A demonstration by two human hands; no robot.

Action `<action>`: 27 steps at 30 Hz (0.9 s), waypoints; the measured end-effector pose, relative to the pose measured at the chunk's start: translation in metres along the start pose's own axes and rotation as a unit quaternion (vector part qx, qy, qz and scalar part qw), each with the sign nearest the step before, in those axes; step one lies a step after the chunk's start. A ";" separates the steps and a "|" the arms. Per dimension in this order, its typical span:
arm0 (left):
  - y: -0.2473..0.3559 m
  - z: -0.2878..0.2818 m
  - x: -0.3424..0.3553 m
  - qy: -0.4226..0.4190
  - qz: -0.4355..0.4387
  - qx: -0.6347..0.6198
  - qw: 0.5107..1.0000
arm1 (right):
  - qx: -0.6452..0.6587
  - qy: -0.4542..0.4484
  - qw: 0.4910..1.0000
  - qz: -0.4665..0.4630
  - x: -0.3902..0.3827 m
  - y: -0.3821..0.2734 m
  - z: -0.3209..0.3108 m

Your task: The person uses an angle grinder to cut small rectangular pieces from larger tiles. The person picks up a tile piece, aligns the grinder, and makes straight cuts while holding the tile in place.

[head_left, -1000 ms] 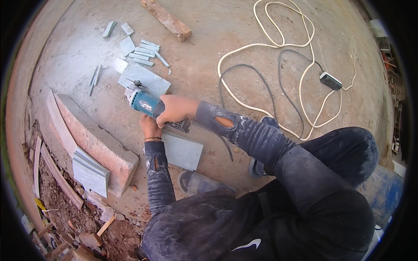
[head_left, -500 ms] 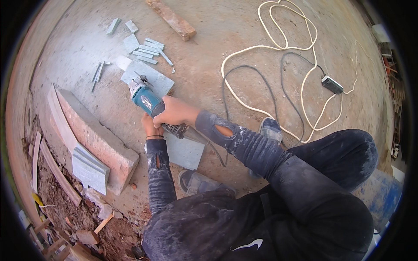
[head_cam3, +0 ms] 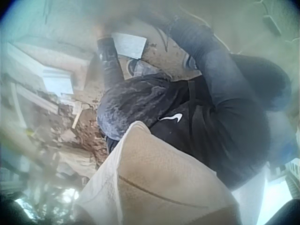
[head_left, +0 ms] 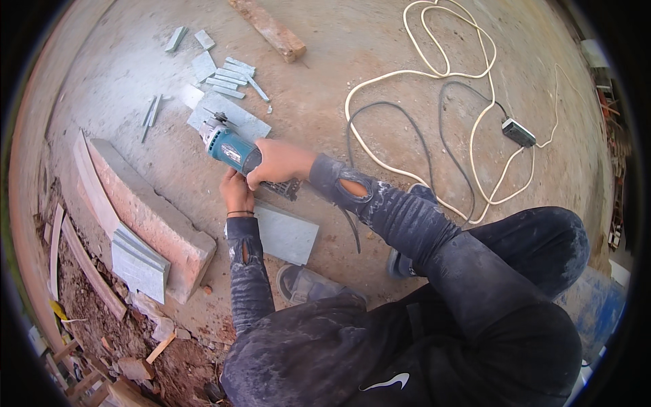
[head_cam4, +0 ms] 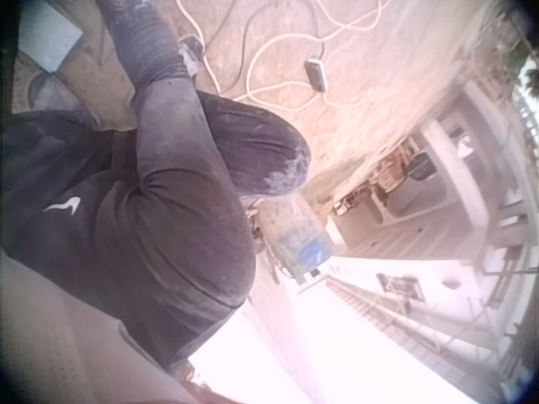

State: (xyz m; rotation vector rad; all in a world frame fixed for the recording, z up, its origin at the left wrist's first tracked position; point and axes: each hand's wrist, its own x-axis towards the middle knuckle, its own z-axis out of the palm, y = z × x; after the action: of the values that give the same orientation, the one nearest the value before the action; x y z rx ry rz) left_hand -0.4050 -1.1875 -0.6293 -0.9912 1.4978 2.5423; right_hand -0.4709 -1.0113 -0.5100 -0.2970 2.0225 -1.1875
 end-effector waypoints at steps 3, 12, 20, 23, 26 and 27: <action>-0.005 -0.004 0.007 0.004 -0.004 -0.012 1.000 | 0.025 0.006 1.000 0.012 -0.019 0.012 0.005; 0.003 0.005 -0.004 0.007 -0.016 -0.004 1.000 | 0.092 0.026 0.995 0.034 -0.026 0.010 0.018; -0.003 0.000 0.002 0.020 0.015 0.004 1.000 | 0.050 0.052 0.997 -0.001 0.030 -0.009 0.010; -0.004 0.001 0.003 0.025 0.001 0.005 1.000 | 0.068 0.024 0.997 -0.011 0.036 -0.003 0.001; -0.002 -0.001 0.004 0.029 -0.011 0.026 0.999 | 0.040 0.010 0.999 -0.024 0.024 0.004 -0.007; -0.001 -0.002 0.005 0.031 -0.013 0.040 0.999 | 0.043 0.001 0.999 -0.024 0.017 0.006 -0.010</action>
State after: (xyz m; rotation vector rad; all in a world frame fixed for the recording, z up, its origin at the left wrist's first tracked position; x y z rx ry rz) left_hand -0.4078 -1.1901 -0.6336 -1.0811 1.5778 2.4361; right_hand -0.4885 -1.0106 -0.5209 -0.3034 1.9691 -1.3017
